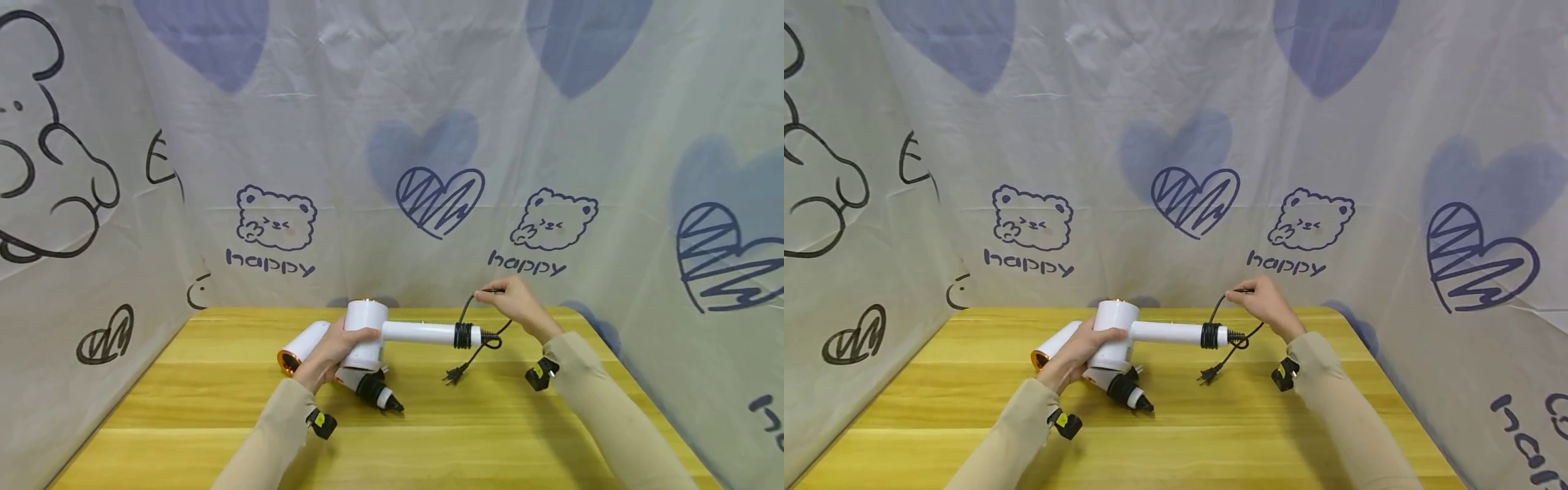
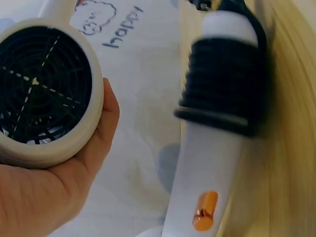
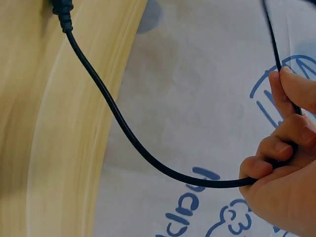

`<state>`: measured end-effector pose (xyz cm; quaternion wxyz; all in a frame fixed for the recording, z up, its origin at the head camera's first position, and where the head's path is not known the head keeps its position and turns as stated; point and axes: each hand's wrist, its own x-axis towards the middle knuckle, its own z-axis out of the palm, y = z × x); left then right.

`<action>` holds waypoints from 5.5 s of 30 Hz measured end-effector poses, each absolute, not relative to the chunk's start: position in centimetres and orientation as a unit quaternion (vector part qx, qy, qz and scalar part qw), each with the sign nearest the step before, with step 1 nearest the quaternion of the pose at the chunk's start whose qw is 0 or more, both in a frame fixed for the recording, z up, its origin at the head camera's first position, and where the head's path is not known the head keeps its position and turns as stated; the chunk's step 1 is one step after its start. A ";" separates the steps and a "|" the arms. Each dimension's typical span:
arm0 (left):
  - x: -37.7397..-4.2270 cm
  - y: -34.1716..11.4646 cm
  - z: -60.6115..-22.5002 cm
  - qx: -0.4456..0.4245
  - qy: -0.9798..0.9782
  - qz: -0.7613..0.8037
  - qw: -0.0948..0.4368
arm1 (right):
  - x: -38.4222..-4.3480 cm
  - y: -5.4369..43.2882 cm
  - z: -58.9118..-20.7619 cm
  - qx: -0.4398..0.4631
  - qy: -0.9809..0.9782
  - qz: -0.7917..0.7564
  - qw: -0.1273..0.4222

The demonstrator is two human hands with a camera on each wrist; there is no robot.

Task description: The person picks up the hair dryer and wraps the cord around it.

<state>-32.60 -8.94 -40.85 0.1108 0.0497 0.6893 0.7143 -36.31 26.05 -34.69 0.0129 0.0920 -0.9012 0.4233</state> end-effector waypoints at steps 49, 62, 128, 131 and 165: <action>-33.1 -7.2 -41.2 -0.066 0.735 0.665 -0.114 | -32.7 22.1 -34.4 0.184 -0.902 0.387 0.051; -33.1 -6.9 -40.0 -0.102 0.646 0.752 -0.088 | -32.3 21.7 -34.1 0.203 -0.903 0.375 0.048; -32.7 -6.6 -39.8 -0.087 0.556 0.825 0.043 | -36.0 27.2 -37.0 0.163 -0.856 0.463 -0.163; -32.7 -6.6 -39.8 -0.088 0.544 0.832 0.055 | -36.2 27.3 -37.1 0.169 -0.854 0.461 -0.174; -32.3 -6.8 -40.5 -0.004 0.583 0.791 0.188 | -37.0 27.6 -36.2 0.134 -0.923 0.359 0.037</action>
